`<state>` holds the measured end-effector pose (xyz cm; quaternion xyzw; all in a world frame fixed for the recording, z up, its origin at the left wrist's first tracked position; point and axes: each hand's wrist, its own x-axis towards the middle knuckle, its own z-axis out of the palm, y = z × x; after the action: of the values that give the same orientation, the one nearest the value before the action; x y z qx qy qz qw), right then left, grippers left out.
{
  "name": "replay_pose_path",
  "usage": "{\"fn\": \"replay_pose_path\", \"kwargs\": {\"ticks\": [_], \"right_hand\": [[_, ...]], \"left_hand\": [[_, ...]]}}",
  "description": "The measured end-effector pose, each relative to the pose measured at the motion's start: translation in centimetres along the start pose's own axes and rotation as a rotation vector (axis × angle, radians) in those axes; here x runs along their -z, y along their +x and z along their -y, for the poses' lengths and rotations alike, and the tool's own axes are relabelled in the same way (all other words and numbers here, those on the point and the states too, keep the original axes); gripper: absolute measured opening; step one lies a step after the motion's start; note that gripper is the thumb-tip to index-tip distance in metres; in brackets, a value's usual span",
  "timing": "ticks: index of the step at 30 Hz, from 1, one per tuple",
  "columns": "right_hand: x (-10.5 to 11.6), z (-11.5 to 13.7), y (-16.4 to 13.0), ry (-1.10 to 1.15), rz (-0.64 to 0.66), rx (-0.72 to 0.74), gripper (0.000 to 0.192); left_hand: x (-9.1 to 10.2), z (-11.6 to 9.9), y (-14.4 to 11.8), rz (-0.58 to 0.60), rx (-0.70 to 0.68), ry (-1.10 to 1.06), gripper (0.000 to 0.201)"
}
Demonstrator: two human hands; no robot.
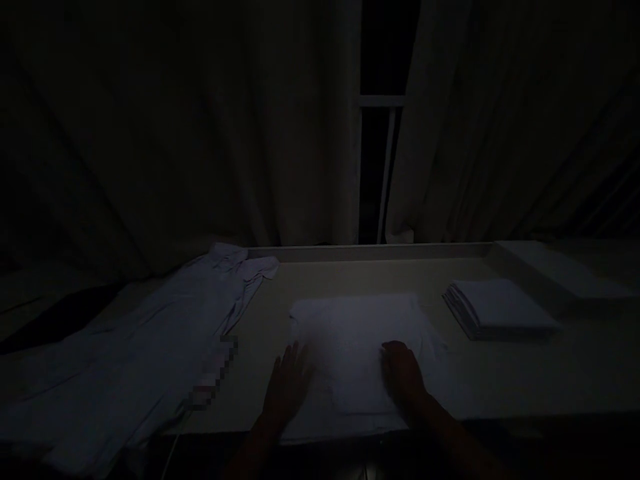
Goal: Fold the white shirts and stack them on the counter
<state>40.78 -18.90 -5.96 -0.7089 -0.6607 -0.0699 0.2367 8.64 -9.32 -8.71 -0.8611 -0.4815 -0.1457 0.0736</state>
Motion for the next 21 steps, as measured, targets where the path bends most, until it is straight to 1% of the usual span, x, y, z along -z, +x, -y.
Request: {"fn": "replay_pose_path", "kwargs": {"ticks": [2, 5, 7, 9, 11, 13, 17, 21], "right_hand": [[-1.2, 4.2, 2.6, 0.045, 0.039, 0.191, 0.043], [-3.9, 11.3, 6.5, 0.108, 0.157, 0.422, 0.056], [-5.7, 15.1, 8.5, 0.13, 0.256, 0.501, 0.056], [-7.4, 17.3, 9.4, 0.132, 0.34, 0.529, 0.056], [-8.6, 17.9, 9.5, 0.126, 0.38, 0.53, 0.057], [-9.2, 17.6, 9.2, 0.124, 0.369, 0.521, 0.056], [-9.5, 16.9, 8.4, 0.103, 0.323, 0.518, 0.053], [-9.9, 17.4, 8.6, 0.067, 0.338, 0.518, 0.052]], "left_hand": [[-0.4, 0.2, -0.3, -0.026, 0.001, 0.012, 0.056], [-0.9, 0.6, -0.3, -0.053, 0.038, -0.008, 0.058], [-1.3, 0.8, -0.2, -0.064, 0.052, -0.04, 0.058], [-1.6, 1.0, -0.3, -0.072, 0.053, -0.072, 0.06], [-1.8, 1.1, -0.4, -0.081, 0.064, -0.087, 0.063], [-1.9, 1.1, -0.5, -0.086, 0.074, -0.08, 0.062], [-1.8, 1.0, -0.7, -0.086, 0.08, -0.059, 0.058], [-1.8, 1.0, -0.7, -0.093, 0.082, -0.075, 0.058]]}}
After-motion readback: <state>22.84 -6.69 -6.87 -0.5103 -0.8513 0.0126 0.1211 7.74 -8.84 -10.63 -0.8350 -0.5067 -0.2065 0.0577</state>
